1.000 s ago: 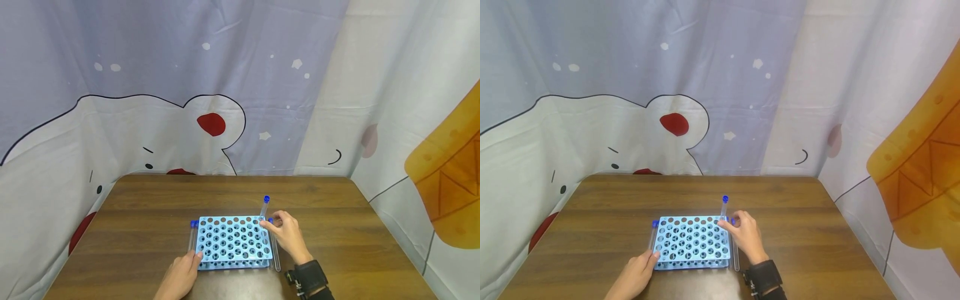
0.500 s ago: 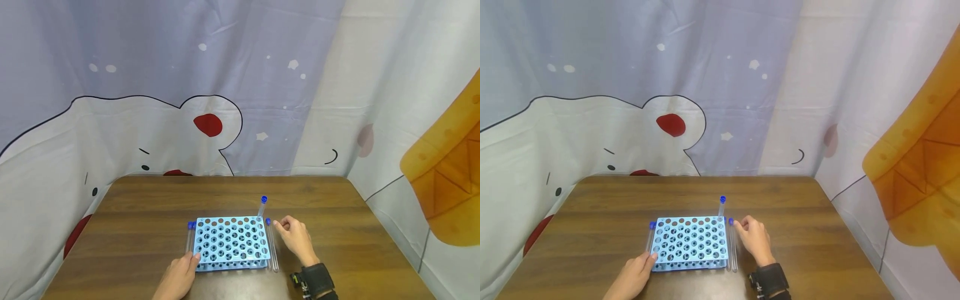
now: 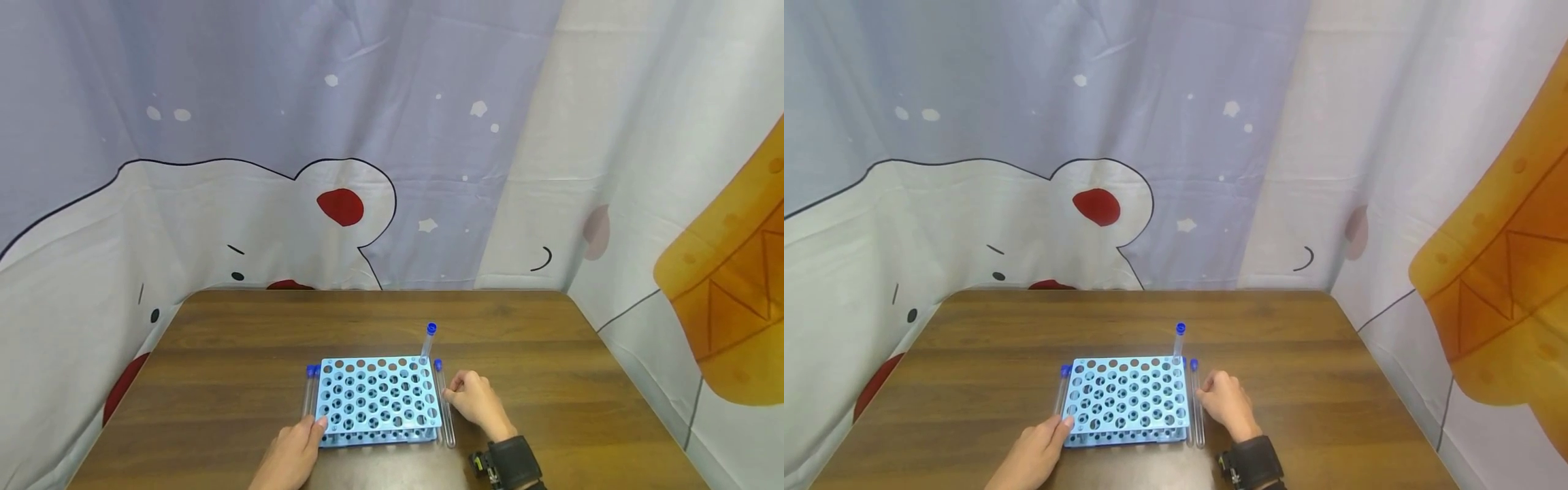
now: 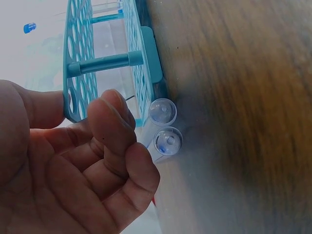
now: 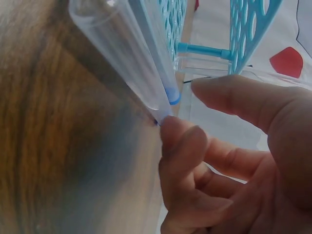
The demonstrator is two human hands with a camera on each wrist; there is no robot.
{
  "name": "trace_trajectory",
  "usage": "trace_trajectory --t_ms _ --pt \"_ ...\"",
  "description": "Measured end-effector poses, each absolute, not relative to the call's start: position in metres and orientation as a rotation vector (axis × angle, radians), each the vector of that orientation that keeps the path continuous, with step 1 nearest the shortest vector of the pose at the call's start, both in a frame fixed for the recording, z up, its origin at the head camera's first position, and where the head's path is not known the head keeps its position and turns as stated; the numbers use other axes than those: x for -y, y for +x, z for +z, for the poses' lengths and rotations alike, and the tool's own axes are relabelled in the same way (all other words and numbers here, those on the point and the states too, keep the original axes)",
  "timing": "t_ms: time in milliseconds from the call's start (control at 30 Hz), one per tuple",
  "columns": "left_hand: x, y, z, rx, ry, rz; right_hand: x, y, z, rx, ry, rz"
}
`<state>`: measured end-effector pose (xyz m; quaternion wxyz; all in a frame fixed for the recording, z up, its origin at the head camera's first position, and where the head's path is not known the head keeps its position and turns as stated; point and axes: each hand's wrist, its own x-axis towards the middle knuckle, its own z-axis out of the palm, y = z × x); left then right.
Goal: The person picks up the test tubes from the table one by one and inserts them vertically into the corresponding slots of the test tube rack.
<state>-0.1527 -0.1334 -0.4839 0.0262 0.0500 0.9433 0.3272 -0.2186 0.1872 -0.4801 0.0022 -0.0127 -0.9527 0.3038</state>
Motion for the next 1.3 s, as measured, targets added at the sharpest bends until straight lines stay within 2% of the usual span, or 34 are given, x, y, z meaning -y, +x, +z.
trace_trajectory --t_ms 333,633,1300 --pt "0.1334 -0.1516 -0.4854 -2.894 0.148 1.024 -0.183 -0.2155 -0.483 3.095 -0.066 0.795" --pt "0.1336 -0.1504 -0.4851 -2.918 0.169 1.053 -0.1819 -0.2152 -0.4845 3.132 -0.131 0.813" --pt "0.1344 -0.1519 -0.4844 -2.916 0.165 1.061 -0.1817 -0.2172 -0.487 3.1 -0.101 0.844"
